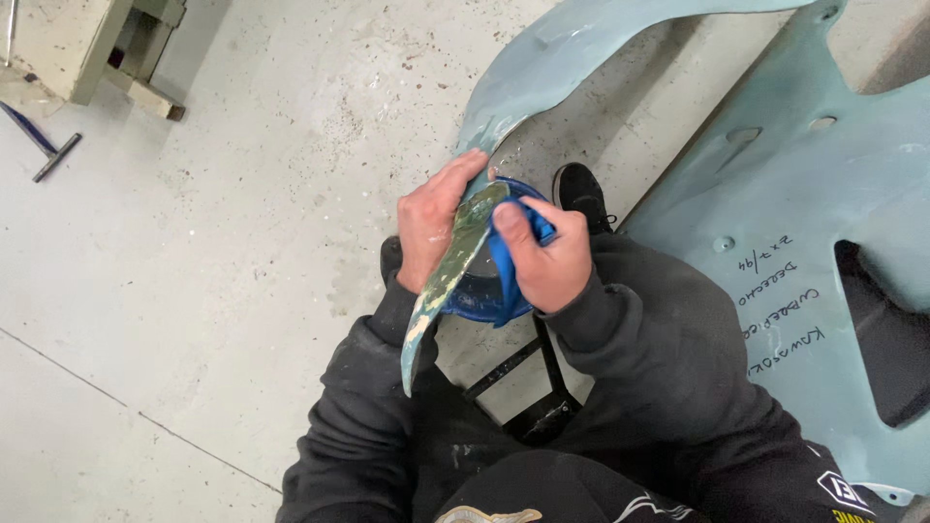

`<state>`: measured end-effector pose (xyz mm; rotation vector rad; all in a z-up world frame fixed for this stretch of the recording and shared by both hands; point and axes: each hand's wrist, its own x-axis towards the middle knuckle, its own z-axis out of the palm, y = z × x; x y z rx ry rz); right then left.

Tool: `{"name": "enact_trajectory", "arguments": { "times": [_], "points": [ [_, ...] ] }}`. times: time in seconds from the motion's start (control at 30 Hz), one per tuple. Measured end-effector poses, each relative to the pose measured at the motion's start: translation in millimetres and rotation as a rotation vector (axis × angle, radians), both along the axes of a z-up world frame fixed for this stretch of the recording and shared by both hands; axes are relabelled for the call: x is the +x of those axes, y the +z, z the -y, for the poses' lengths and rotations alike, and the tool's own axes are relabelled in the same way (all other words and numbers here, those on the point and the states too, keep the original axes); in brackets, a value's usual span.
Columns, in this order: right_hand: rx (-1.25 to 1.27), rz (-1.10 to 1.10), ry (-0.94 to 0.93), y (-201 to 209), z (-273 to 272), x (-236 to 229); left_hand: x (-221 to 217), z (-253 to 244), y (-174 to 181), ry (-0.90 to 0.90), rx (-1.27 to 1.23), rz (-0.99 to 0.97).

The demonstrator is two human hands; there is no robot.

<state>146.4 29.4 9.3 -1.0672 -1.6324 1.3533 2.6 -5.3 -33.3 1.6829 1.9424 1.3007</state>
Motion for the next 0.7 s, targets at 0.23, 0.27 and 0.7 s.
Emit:
{"name": "enact_trajectory", "arguments": {
  "times": [0.23, 0.27, 0.7],
  "points": [
    [-0.037, -0.004, -0.038, -2, 3, 0, -4, 0, 16, -0.011, -0.017, -0.088],
    [0.014, 0.03, -0.028, 2, 10, -1, -4, 0, 16, -0.022, -0.017, -0.065],
    [-0.105, -0.03, 0.008, 13, -1, -3, -3, -4, 12, 0.003, 0.024, -0.001]
  ]
}}
